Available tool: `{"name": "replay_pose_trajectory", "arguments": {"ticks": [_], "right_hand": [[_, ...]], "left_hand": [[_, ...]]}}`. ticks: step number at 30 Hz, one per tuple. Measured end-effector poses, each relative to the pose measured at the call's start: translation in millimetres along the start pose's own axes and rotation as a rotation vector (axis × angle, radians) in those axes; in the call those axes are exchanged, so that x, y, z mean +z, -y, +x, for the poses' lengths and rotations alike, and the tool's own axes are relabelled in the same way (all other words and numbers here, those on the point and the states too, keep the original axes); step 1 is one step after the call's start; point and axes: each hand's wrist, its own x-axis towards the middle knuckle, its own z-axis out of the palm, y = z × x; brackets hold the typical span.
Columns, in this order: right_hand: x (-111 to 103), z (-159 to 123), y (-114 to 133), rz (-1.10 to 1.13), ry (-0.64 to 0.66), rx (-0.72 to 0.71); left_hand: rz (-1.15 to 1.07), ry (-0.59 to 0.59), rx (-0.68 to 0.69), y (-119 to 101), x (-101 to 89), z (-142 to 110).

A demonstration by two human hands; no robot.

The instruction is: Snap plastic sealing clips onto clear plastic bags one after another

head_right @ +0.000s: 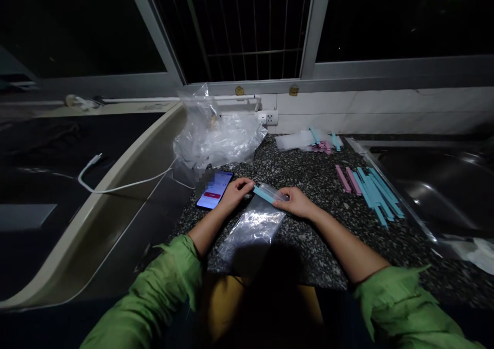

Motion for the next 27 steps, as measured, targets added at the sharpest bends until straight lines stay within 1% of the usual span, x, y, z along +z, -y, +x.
{"name": "replay_pose_trajectory", "arguments": {"ticks": [3, 8, 11, 17, 22, 27], "right_hand": [[2, 0, -2, 0.013, 0.027, 0.005], [4, -1, -1, -0.051, 0.043, 0.017], [5, 0, 0, -0.058, 0.027, 0.012], [5, 3, -4, -0.06, 0.013, 0.022], [5, 3, -4, -0.041, 0.019, 0.033], [6, 2, -2, -0.055, -0.004, 0.028]], "left_hand": [[-0.046, 0.061, -0.007, 4, 1.1, -4], [-0.021, 0.123, 0.023, 5, 1.6, -12], [-0.031, 0.122, 0.02, 5, 2.8, -12], [-0.041, 0.116, -0.047, 4, 2.9, -11], [-0.054, 0.109, -0.041, 1, 2.6, -13], [-0.024, 0.099, -0.008, 1, 3.2, -12]]}}
